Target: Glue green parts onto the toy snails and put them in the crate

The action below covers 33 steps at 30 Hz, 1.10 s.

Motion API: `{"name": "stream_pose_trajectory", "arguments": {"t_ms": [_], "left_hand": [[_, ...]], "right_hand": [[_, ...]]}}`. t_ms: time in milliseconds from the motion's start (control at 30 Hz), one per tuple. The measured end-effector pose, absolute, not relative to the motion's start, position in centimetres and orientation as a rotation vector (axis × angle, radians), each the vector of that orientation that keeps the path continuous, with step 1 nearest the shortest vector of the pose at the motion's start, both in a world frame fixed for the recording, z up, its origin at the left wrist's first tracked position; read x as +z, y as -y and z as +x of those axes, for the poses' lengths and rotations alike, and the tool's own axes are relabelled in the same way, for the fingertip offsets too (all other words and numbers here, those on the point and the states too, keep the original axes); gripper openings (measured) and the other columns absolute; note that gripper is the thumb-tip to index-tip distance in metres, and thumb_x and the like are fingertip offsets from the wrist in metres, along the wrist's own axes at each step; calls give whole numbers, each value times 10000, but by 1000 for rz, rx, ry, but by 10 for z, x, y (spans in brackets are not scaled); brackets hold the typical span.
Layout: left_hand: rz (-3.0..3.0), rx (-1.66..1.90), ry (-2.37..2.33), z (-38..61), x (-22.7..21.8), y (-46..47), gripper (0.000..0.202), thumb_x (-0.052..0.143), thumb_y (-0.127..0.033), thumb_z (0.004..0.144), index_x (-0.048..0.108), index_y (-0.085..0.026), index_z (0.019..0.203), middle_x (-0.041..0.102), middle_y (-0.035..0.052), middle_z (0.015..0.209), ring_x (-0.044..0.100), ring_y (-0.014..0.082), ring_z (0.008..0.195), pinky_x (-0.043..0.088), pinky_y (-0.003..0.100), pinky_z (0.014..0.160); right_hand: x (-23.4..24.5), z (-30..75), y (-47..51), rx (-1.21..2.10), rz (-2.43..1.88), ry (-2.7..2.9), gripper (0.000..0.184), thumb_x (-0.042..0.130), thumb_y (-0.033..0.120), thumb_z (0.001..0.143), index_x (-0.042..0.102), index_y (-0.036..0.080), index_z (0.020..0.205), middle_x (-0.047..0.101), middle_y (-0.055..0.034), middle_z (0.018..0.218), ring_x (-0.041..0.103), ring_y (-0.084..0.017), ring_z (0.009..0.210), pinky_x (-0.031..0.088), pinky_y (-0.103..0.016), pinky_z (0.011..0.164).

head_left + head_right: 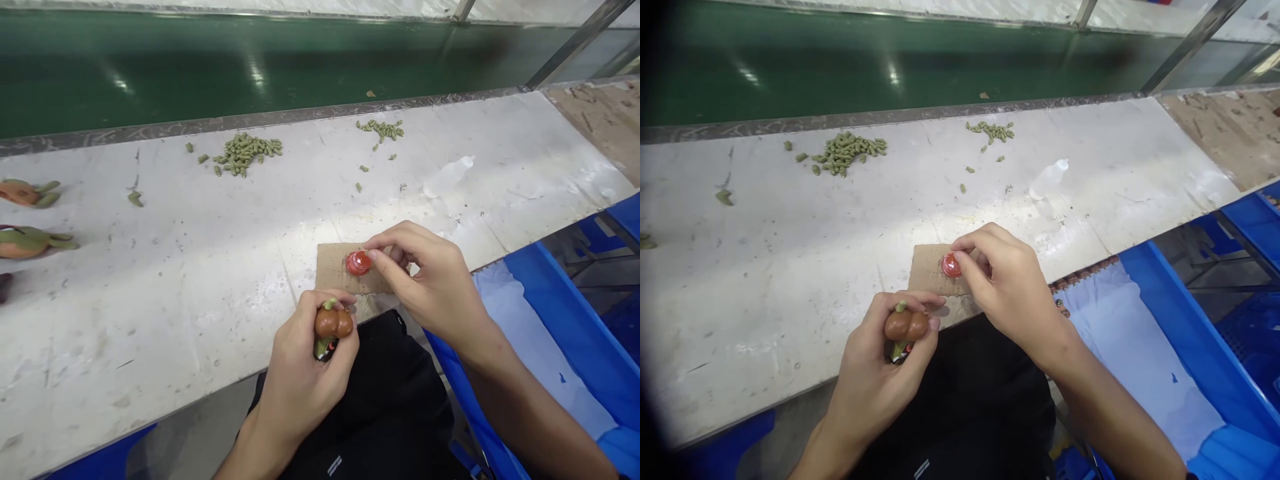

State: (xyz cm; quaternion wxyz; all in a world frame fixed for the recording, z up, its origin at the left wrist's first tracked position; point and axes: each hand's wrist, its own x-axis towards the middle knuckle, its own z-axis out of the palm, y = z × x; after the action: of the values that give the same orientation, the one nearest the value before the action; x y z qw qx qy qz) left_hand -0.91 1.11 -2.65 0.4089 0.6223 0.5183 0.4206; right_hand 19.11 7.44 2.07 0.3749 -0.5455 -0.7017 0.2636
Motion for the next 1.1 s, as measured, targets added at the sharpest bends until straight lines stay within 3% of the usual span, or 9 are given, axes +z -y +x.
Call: {"name": "stream_pose_trajectory", "arguments": {"t_ms": [133, 300, 500, 767, 967, 1100], "left_hand": [[1589, 1050, -1341, -7, -30, -12, 195, 693, -126, 1055, 614, -288, 1127, 873, 56, 1218, 884, 249, 1151, 658, 319, 887], [1634, 1039, -1365, -4, -28, -11, 199, 682, -122, 1054, 644, -287, 1158, 885, 50, 1207, 892, 254, 1124, 665, 318, 870], [1660, 1029, -1367, -3, -27, -14, 221, 652, -108, 1053, 639, -295, 1168, 795, -21, 954, 879, 226, 1018, 657, 300, 846], [1676, 1029, -1369, -3, -25, -13, 239, 649, -88, 1044, 621, -297, 1157, 795, -23, 969, 877, 207, 1008, 647, 275, 835], [1673, 1029, -1381, -2, -27, -15, 249, 660, -84, 1035, 623, -296, 1162, 863, 14, 1125, 882, 210, 1047, 648, 289, 865], [1668, 1025, -1376, -2, -26, -15, 249, 660, -84, 1039, 630, -296, 1166, 854, 1, 1074, 883, 206, 1028, 642, 280, 851]], "right_hand": [[21, 189, -77, 643, -1382, 1877, 189, 724, 101, 1072, 804, 258, 1004, 772, -13, 957, 682, -175, 743, 570, -334, 675], [23, 189, -77, 576, -1389, 1951, 224, 690, 89, 1072, 787, 271, 984, 784, -29, 981, 708, -202, 779, 568, -351, 661], [24, 192, -74, 571, -1369, 1961, 222, 687, 103, 1074, 793, 279, 992, 781, -29, 970, 705, -205, 771, 574, -363, 650], [20, 192, -72, 529, -1352, 1949, 235, 708, 66, 1075, 777, 272, 986, 763, -16, 948, 667, -190, 760, 562, -351, 649], [19, 193, -72, 533, -1342, 1956, 257, 691, 42, 1065, 769, 276, 994, 762, -18, 968, 683, -197, 785, 567, -356, 658], [20, 192, -72, 508, -1350, 1965, 245, 694, 47, 1072, 772, 265, 991, 758, -17, 950, 673, -187, 766, 561, -347, 653]]}}
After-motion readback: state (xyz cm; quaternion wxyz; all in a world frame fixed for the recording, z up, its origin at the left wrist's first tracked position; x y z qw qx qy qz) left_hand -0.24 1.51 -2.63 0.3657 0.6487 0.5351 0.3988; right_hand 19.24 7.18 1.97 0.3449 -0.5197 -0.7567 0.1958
